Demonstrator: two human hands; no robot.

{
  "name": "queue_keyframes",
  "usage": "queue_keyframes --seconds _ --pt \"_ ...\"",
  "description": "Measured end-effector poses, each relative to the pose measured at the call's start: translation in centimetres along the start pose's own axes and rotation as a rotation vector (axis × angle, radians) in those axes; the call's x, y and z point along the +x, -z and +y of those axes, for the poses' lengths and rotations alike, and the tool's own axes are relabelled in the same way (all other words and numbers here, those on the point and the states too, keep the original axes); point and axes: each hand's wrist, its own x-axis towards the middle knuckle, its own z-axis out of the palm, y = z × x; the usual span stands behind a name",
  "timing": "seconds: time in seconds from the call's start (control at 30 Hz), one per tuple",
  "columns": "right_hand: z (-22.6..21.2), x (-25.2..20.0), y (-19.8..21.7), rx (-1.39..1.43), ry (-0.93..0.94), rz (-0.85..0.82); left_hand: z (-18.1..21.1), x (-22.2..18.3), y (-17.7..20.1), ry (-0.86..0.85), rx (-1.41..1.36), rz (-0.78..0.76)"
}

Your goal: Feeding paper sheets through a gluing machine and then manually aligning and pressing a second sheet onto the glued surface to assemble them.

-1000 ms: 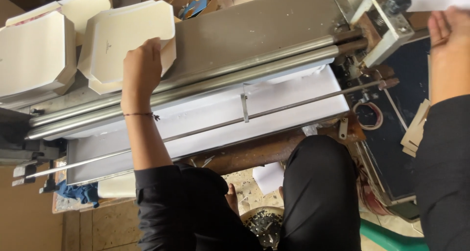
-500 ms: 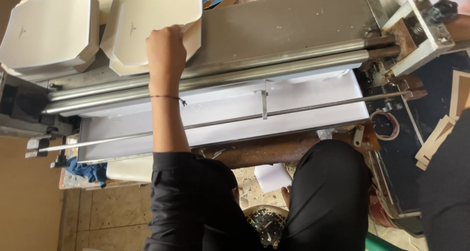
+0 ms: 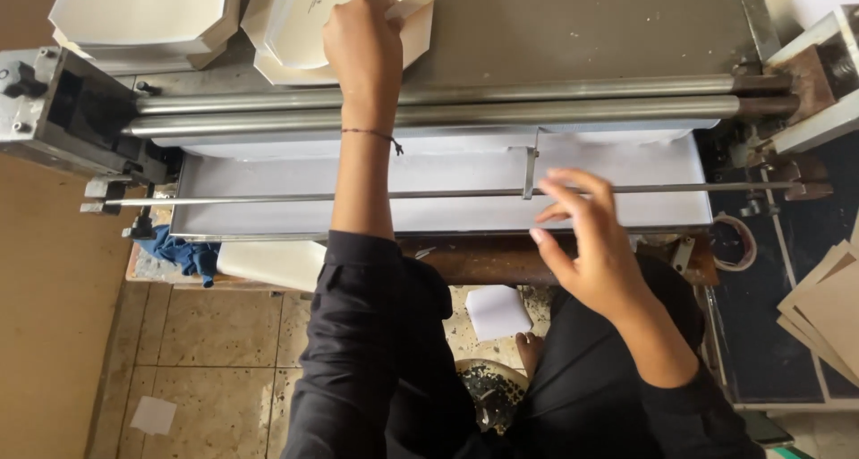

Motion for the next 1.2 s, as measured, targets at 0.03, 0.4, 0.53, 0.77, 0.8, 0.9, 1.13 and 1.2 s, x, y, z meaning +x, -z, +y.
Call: queue_keyframes --seconds 0.03,0.4,0.53,0.77,0.8,0.9,1.13,1.2 --pt "0.0 -0.4 -0.3 0.001 -0.003 -0.005 -0.2 -0.2 0.1 0.004 0.000 -0.004" --pt "0.1 -1.1 -1.1 -0.029 -0.111 0.014 1.1 0.0 -0.6 -0.050 -0.018 0.256" --pt "0.6 -1.1 -1.5 -0.023 -0.136 0.040 4.5 -0.7 0.8 -0.208 -0.061 0.236" --pt "-0.1 -1.0 -0.7 -0.065 -0.095 -0.001 10.0 -3.2 0.0 -0.639 -0.076 -0.003" --pt "-0.1 -1.1 -0.7 -0.071 -0.087 -0.001 10.4 -3.9 -1.6 -0.593 0.017 -0.172" --pt "0.0 -1.2 -0.7 -0.075 -0.090 -0.006 9.6 -5.2 -5.7 -0.604 0.076 -0.242" --pt "0.0 -1.2 -0.6 -0.095 -0.066 -0.013 9.1 -6.1 -8.4 -0.497 0.039 -0.369" --pt "0.0 -1.2 -0.6 -0.100 -0.066 -0.002 9.4 -6.2 -8.2 -0.503 -0.012 -0.287"
